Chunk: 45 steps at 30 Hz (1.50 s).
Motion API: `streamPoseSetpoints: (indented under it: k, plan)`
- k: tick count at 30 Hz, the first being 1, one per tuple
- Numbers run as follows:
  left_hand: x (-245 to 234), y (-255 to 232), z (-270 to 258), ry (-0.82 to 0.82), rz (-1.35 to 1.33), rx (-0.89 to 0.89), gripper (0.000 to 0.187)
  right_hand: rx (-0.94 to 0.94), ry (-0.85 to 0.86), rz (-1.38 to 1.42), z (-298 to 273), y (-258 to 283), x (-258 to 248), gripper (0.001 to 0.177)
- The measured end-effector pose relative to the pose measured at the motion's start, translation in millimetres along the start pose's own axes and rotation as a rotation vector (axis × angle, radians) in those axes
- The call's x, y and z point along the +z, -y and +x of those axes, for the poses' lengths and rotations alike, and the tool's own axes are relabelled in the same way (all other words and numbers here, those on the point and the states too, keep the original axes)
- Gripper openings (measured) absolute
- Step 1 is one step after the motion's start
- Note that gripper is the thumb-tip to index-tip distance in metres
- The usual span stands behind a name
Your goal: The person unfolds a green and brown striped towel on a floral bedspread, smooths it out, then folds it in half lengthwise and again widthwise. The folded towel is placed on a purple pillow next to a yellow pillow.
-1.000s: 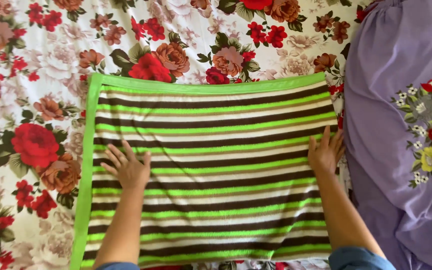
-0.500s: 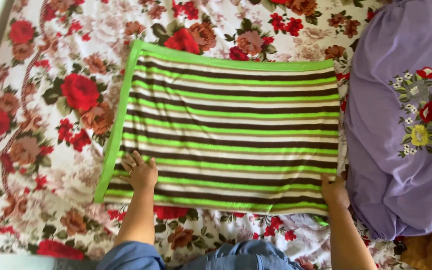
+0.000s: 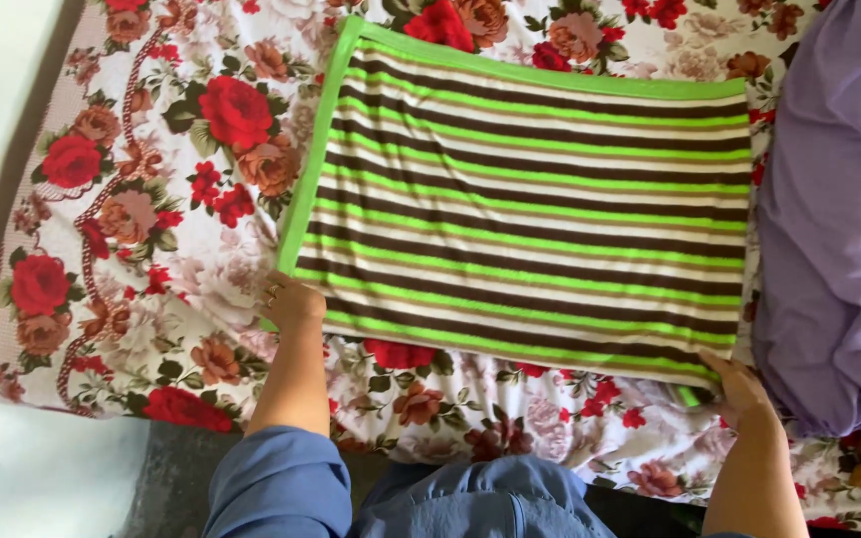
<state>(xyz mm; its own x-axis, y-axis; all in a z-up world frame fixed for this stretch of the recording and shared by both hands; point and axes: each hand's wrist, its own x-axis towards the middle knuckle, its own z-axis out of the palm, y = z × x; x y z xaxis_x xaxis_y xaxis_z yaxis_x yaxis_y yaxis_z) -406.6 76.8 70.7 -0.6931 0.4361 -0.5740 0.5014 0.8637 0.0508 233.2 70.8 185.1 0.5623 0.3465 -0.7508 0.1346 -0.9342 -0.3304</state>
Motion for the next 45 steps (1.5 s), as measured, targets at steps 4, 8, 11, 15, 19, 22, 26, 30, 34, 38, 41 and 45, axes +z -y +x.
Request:
streamPoseSetpoints:
  k: [4, 8, 11, 15, 19, 22, 26, 30, 34, 38, 41, 45]
  plan:
    - [-7.4, 29.4, 25.9, -0.009, 0.127, -0.02, 0.064, -0.252, -0.059, -0.098, 103.7, -63.3, 6.2, 0.067]
    - [-50.8, 48.8, 10.8, 0.079, 0.029, -0.004, 0.043, -0.461, -0.388, -0.035, 181.7, -107.7, -18.1, 0.041]
    - [-50.8, 60.3, 13.5, 0.053, 0.034, 0.023, 0.06, -0.45, -0.596, -0.731, 240.7, -106.0, -11.3, 0.047]
    - [-23.0, 64.5, 23.1, 0.082, -0.036, 0.025, 0.06, -0.49, -0.601, -0.425, 100.1, -50.0, 86.4, 0.081]
    - [12.1, 75.2, 48.5, -0.143, -0.021, 0.153, 0.05, -1.369, -0.387, -0.361, -5.2, -28.7, 192.3, 0.075]
    - [-2.9, 55.3, 46.1, -0.198, 0.027, 0.199, 0.049, -1.172, 0.014, -0.589, -88.5, -35.6, 268.9, 0.066]
    - [-18.4, 46.1, 79.9, -0.316, 0.121, 0.39, 0.04, -1.499, 0.429, -0.631, -117.8, -41.1, 373.3, 0.045]
    - [-47.2, 37.5, 124.2, -0.342, 0.169, 0.515, 0.042, -1.567, 0.608, -0.576, -183.2, -20.6, 455.0, 0.041]
    - [-68.0, 50.1, 199.4, -0.245, 0.253, 0.596, 0.045, -1.515, 0.667, -0.56, -227.3, 18.7, 567.6, 0.055]
    - [-102.9, 63.5, 236.1, -0.254, 0.351, 0.689, 0.048, -2.378, -0.019, -0.719, -250.0, 82.5, 641.9, 0.019]
    - [-154.3, 58.8, 220.5, -0.201, 0.351, 0.757, 0.053, -1.456, -0.066, -0.797, -248.4, 110.3, 691.4, 0.084]
    - [-88.3, 66.0, 332.1, -1.144, 0.244, 1.166, 0.018, -1.425, -0.193, -0.887, -199.9, 122.4, 737.4, 0.064]
